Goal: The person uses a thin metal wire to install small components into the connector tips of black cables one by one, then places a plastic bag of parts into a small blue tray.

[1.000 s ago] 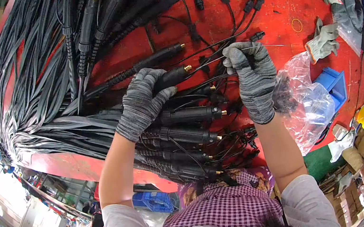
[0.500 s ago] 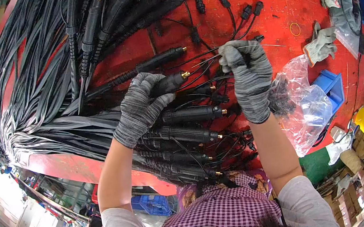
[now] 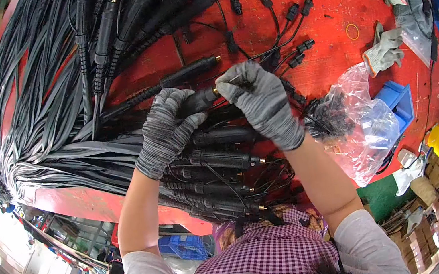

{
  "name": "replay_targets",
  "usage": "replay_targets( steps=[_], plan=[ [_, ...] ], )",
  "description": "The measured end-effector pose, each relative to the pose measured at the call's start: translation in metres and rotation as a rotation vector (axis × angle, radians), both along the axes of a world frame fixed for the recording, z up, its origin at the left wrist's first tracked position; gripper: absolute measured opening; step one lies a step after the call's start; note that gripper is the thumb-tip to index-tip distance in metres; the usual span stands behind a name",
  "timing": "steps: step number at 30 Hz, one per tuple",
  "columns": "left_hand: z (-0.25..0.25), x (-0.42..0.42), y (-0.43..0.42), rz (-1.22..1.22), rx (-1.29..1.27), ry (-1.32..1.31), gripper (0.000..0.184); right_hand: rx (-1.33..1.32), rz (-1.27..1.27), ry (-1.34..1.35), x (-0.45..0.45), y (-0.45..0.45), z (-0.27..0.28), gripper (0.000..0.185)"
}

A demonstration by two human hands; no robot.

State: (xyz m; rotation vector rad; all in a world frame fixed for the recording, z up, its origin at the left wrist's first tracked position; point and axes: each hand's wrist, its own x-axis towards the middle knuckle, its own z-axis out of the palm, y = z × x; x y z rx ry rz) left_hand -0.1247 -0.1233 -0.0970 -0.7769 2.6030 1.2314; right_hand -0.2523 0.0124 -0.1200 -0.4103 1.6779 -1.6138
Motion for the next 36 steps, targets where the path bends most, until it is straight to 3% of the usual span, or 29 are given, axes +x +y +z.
replay_targets(
  steps=[3,4,6,7,10,11,14,18,23,26,36],
  plan=[
    [-0.003,0.0,0.003,0.048,-0.037,0.031,0.038,0.068,0.194,-0.256,-0.021,0.002,-0.002,0.009],
    [-0.004,0.0,0.005,0.063,-0.055,0.047,0.037,-0.051,0.082,-0.304,-0.028,0.004,-0.001,0.01],
    [-0.002,-0.008,0.012,0.098,-0.355,0.106,0.037,-0.295,-0.133,-0.387,-0.045,0.006,0.005,0.01],
    [0.0,-0.01,0.014,0.121,-0.51,0.134,0.036,-0.1,-0.212,-0.373,-0.057,0.009,0.011,0.009],
    [0.006,-0.011,0.019,-0.063,-0.409,0.332,0.037,0.042,-0.276,-0.152,-0.067,0.03,0.012,0.008],
    [0.014,-0.011,0.026,-0.115,-0.124,0.221,0.038,0.073,-0.26,-0.114,-0.068,0.038,0.013,0.007],
    [0.023,-0.021,0.039,-0.365,-0.211,0.009,0.04,0.098,-0.287,-0.094,-0.055,0.059,0.012,0.008],
    [0.019,-0.028,0.031,-0.463,-0.116,-0.091,0.043,0.123,-0.357,-0.09,-0.035,0.078,0.008,0.01],
    [0.017,-0.019,0.03,-0.207,0.062,0.009,0.039,-0.019,-0.475,-0.198,-0.022,0.09,0.01,0.009],
    [0.016,-0.02,0.026,-0.23,0.05,0.053,0.044,-0.145,-0.514,-0.197,-0.019,0.094,0.019,0.009],
    [0.021,-0.02,0.025,-0.048,0.17,-0.062,0.042,-0.206,-0.5,-0.154,-0.014,0.083,0.02,0.01]
  ],
)
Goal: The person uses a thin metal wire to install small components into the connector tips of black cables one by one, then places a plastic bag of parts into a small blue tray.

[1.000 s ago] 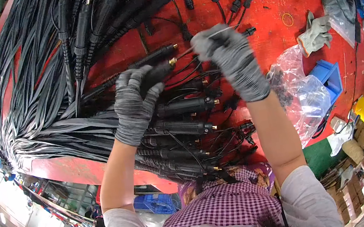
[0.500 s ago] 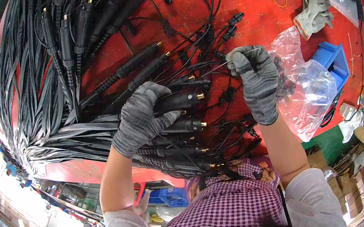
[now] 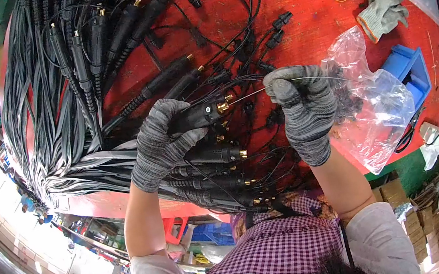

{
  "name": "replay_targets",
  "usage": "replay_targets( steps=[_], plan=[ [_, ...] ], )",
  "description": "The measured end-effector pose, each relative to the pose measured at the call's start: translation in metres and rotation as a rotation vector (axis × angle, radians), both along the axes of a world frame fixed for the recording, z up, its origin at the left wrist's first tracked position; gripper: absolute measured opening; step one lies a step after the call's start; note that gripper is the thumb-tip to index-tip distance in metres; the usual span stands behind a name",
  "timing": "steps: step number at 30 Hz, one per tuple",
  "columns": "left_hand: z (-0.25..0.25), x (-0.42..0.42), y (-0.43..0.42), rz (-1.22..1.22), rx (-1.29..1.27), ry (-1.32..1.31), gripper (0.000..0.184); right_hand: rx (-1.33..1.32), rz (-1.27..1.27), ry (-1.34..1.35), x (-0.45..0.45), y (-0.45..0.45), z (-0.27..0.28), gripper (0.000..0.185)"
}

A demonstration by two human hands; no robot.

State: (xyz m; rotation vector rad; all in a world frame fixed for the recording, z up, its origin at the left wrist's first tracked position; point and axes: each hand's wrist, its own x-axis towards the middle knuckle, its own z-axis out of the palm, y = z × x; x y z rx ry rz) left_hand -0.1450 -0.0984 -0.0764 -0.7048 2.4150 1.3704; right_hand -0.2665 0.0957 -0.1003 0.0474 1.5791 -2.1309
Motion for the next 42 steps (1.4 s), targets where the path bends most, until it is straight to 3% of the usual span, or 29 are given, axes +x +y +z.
replay_targets(
  steps=[7,16,17,20,21,24,25,28,29,33,42],
  plan=[
    [-0.001,0.003,-0.001,0.014,-0.001,0.02,0.042,0.017,0.032,-0.035,0.004,-0.008,0.005,0.009],
    [-0.007,0.003,-0.003,0.012,-0.045,0.08,0.04,0.229,0.336,0.513,0.01,-0.037,-0.022,0.009],
    [-0.009,0.003,-0.004,0.034,-0.038,0.08,0.039,0.106,0.327,0.217,0.01,-0.037,-0.017,0.006],
    [-0.02,-0.005,-0.004,0.169,-0.092,0.125,0.035,-0.012,0.173,-0.187,-0.016,-0.025,-0.006,0.006],
    [-0.026,-0.014,-0.001,0.256,-0.136,0.202,0.033,0.079,0.146,-0.259,-0.022,-0.018,-0.003,0.007],
    [-0.036,-0.032,-0.007,0.074,-0.968,0.353,0.034,0.215,0.021,-0.06,-0.014,-0.002,-0.025,0.009],
    [-0.033,-0.032,-0.002,0.031,-1.044,0.313,0.032,0.235,0.048,-0.059,-0.01,0.004,-0.03,0.009],
    [-0.021,-0.024,0.008,-0.305,-0.654,0.294,0.028,0.338,0.106,-0.096,0.001,0.016,-0.034,0.008],
    [-0.013,-0.027,0.019,-0.259,-0.503,0.221,0.03,0.313,0.111,-0.127,0.005,0.018,-0.039,0.008],
    [-0.019,-0.025,0.026,-0.352,-0.569,-0.024,0.038,0.379,0.184,-0.038,0.007,0.017,-0.04,0.008],
    [-0.024,-0.024,0.024,-0.311,-0.505,0.016,0.036,0.301,0.204,-0.061,0.011,0.01,-0.037,0.005]
  ],
)
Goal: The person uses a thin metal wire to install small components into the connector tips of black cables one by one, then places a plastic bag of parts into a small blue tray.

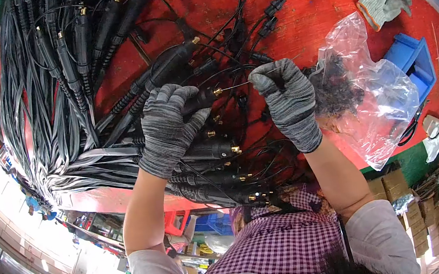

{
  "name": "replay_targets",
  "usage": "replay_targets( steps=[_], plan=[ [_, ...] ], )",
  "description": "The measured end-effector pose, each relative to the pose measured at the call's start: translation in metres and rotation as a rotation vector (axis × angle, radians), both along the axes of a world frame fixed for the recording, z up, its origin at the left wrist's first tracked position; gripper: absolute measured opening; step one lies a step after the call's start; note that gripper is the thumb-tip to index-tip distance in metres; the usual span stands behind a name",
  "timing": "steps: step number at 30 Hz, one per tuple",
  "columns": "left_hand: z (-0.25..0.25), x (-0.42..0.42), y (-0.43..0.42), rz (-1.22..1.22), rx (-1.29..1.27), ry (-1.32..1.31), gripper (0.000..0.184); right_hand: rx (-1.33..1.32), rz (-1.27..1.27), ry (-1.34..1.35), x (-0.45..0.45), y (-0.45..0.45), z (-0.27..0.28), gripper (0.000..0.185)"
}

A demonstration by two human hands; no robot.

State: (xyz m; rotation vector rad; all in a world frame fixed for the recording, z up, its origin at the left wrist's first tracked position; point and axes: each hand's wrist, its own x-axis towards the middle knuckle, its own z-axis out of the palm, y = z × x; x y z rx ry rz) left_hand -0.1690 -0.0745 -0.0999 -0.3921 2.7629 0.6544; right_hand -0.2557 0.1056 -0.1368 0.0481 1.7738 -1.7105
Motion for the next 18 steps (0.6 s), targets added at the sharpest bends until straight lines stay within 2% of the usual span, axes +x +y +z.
replay_targets(
  steps=[12,16,17,18],
  plan=[
    [0.003,0.005,-0.002,0.062,0.068,0.048,0.034,-0.053,0.173,-0.112,0.018,-0.031,-0.008,0.008],
    [0.001,0.004,-0.009,-0.01,-0.014,0.161,0.034,-0.163,0.168,-0.06,0.006,-0.034,-0.013,0.01],
    [0.003,0.0,-0.012,-0.03,-0.046,0.177,0.035,-0.119,0.143,0.155,-0.001,-0.03,-0.007,0.009],
    [0.003,-0.002,-0.016,-0.045,-0.081,0.192,0.035,-0.145,0.071,0.032,-0.011,-0.027,0.0,0.009]
  ],
)
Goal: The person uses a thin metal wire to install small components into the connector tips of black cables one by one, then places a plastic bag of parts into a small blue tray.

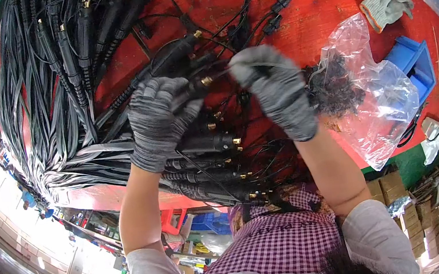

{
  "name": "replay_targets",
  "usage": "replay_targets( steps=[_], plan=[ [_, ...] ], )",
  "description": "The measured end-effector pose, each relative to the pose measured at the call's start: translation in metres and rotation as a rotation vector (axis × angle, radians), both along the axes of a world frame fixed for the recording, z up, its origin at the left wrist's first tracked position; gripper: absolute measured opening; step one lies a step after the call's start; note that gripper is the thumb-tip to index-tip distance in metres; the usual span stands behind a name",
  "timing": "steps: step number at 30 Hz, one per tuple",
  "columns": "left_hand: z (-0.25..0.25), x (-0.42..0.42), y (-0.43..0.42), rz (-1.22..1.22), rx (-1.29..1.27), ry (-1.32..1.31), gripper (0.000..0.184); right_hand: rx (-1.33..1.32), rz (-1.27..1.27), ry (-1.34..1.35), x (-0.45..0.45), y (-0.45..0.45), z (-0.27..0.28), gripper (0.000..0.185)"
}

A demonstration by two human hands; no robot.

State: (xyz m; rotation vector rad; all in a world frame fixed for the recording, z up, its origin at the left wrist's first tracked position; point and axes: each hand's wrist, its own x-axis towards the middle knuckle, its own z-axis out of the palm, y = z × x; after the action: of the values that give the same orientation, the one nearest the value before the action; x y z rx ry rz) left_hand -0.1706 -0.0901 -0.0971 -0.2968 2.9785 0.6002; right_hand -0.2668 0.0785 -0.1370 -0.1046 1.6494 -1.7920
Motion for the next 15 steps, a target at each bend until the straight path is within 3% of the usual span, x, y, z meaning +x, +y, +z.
replay_targets(
  steps=[2,4,7,10,11,14,15],
  plan=[
    [-0.001,-0.003,-0.009,0.048,-0.077,0.094,0.034,-0.04,-0.127,-0.268,-0.015,0.008,0.014,0.007],
    [-0.013,-0.004,-0.019,0.184,-0.102,0.102,0.033,0.043,-0.082,-0.249,-0.018,0.019,0.016,0.006],
    [-0.017,-0.013,-0.01,0.468,0.003,-0.137,0.031,0.047,-0.087,-0.239,-0.008,0.032,0.012,0.007],
    [-0.017,-0.007,-0.004,0.366,-0.025,-0.119,0.027,0.038,-0.147,-0.265,-0.003,0.052,0.013,0.007],
    [-0.008,-0.004,-0.002,0.39,0.042,-0.283,0.028,0.079,-0.182,-0.277,-0.002,0.056,0.016,0.007],
    [0.005,0.012,-0.001,0.185,0.297,-0.303,0.034,0.032,-0.197,-0.262,0.006,0.056,0.015,0.006],
    [0.017,0.007,0.002,0.195,0.255,-0.404,0.039,0.07,-0.185,-0.239,0.011,0.053,0.012,0.006]
  ],
)
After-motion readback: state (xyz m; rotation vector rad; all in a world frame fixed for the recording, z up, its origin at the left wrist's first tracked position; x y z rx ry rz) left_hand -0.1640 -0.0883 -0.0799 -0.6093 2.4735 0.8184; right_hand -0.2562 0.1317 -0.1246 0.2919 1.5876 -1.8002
